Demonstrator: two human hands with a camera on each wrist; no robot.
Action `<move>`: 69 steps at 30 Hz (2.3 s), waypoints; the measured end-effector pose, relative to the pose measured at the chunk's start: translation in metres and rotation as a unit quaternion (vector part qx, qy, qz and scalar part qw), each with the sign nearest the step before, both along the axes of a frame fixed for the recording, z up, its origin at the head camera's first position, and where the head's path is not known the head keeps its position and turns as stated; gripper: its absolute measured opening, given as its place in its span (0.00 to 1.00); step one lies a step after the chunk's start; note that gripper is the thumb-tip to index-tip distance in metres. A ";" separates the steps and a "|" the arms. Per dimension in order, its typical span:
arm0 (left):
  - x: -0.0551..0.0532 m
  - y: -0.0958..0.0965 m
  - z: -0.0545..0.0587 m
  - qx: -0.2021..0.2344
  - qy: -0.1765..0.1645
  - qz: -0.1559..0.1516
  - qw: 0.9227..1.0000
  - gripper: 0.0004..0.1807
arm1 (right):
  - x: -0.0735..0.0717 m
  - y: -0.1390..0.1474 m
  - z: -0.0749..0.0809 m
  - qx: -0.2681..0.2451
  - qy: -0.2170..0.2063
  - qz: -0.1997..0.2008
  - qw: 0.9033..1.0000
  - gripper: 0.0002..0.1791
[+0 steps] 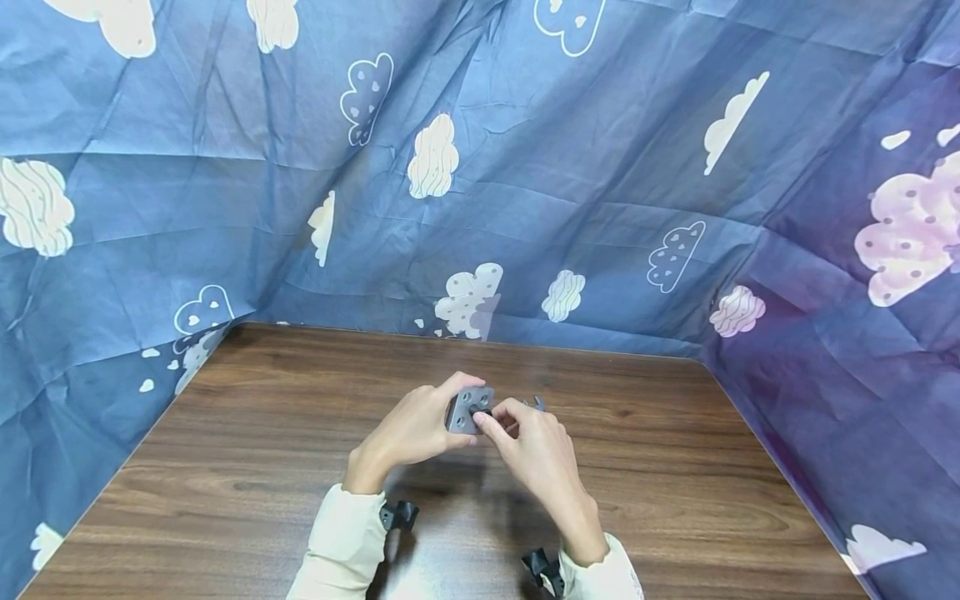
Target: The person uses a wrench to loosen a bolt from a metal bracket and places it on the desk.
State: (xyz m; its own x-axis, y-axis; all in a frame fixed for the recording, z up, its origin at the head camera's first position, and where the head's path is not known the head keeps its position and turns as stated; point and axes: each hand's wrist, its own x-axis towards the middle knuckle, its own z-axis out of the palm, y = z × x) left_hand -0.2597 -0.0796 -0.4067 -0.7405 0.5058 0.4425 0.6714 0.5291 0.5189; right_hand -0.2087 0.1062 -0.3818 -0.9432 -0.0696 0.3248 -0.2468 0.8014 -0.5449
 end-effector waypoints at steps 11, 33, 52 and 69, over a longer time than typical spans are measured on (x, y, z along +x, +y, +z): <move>-0.002 0.001 0.000 0.001 0.004 0.001 1.000 0.39 | -0.001 0.000 -0.002 -0.014 0.020 0.002 1.000 0.08; -0.001 0.001 -0.001 -0.003 0.005 0.003 1.000 0.39 | 0.000 -0.001 -0.001 -0.007 0.057 0.024 0.998 0.07; 0.001 0.002 0.001 -0.002 -0.006 0.005 1.000 0.39 | -0.001 0.000 -0.001 -0.023 0.056 0.021 0.998 0.10; 0.000 0.003 -0.001 -0.005 -0.001 -0.003 1.000 0.38 | 0.001 -0.001 -0.002 -0.024 0.072 0.030 0.997 0.07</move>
